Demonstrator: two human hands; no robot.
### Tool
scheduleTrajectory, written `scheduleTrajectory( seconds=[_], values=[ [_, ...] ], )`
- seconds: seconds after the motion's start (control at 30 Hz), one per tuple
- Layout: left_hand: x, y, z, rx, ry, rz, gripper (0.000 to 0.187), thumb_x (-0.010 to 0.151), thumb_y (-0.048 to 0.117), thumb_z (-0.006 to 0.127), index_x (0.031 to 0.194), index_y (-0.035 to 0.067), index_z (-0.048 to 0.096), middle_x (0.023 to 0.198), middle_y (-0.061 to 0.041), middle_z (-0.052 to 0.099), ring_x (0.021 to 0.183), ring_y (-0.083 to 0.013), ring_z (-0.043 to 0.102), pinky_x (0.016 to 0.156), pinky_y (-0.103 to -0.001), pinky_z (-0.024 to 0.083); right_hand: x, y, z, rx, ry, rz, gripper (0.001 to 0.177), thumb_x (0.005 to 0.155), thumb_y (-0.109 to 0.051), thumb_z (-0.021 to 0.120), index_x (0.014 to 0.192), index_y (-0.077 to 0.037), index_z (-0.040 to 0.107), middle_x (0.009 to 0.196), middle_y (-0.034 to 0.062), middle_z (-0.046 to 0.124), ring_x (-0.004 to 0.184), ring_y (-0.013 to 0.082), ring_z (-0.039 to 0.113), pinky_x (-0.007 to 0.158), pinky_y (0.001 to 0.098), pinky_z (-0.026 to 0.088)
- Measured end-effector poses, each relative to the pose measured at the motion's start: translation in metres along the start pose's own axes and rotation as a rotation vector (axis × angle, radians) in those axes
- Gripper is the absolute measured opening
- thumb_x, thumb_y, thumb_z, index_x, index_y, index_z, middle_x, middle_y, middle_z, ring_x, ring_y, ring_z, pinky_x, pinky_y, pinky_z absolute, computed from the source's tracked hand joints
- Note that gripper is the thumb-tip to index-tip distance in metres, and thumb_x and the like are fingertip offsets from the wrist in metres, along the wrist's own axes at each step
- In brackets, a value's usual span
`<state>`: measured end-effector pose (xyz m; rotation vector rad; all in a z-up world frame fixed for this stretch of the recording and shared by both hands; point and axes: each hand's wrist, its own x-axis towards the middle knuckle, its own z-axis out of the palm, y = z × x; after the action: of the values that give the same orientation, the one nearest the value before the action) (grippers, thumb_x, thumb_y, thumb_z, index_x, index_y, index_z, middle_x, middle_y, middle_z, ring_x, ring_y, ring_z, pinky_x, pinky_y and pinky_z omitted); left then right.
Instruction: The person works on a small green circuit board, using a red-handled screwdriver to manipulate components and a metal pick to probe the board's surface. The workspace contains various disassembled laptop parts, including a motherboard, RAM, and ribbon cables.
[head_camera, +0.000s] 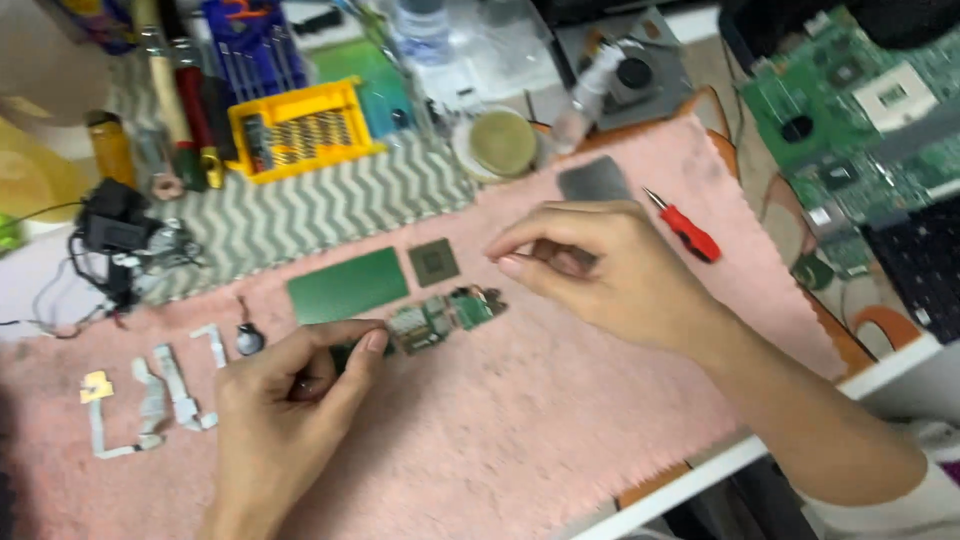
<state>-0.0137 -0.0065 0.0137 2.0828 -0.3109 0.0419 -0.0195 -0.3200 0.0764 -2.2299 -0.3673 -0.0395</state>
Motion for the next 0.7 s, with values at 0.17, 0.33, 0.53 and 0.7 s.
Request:
scheduleTrajectory(
  seconds=[0.17,0.33,0.53,0.7],
  values=[
    [-0.006,0.016,0.009,0.116,-0.084,0.133,0.007,0.102,0.020,0.084,0.102,0.016,0.090,0.059,0.005,0.044,0.056,-0.0083,0.037,0.058,-0.027,0.036,-0.075,0.029,-0.040,-0.129,0.185,0.224,0.028,0.100,0.000,0.084,0.126,-0.010,0.087,0.117,0.0067,0.092,0.094,0.0129,0.084,0.084,0.0231,0.072],
    [-0.013,0.027,0.022,0.078,-0.133,0.065,0.012,0.101,0.024,0.084,0.098,0.015,0.091,0.069,0.004,0.058,0.059,-0.0107,0.040,0.059,-0.029,0.036,-0.116,0.090,-0.072,-0.291,0.389,0.315,0.023,0.102,-0.011,0.091,0.125,-0.013,0.088,0.106,0.0004,0.080,0.087,0.0096,0.065,0.080,0.0261,0.050],
    [-0.021,0.032,0.040,-0.008,-0.139,-0.120,0.012,0.099,0.026,0.088,0.094,0.016,0.093,0.076,0.006,0.065,0.050,-0.0081,0.029,0.051,-0.026,0.025,-0.103,0.108,-0.063,-0.377,0.410,0.285,0.042,0.095,-0.026,0.097,0.132,-0.012,0.084,0.124,0.0045,0.081,0.097,0.0182,0.074,0.091,0.0342,0.063],
    [-0.017,0.033,0.044,-0.130,-0.169,-0.362,0.017,0.100,0.026,0.088,0.101,0.013,0.099,0.083,0.005,0.087,0.048,-0.0069,0.033,0.046,-0.027,0.026,-0.082,0.151,-0.061,-0.488,0.317,0.248,0.042,0.097,-0.034,0.094,0.132,-0.013,0.087,0.116,0.0038,0.084,0.096,0.0157,0.078,0.094,0.0331,0.063]
  ],
)
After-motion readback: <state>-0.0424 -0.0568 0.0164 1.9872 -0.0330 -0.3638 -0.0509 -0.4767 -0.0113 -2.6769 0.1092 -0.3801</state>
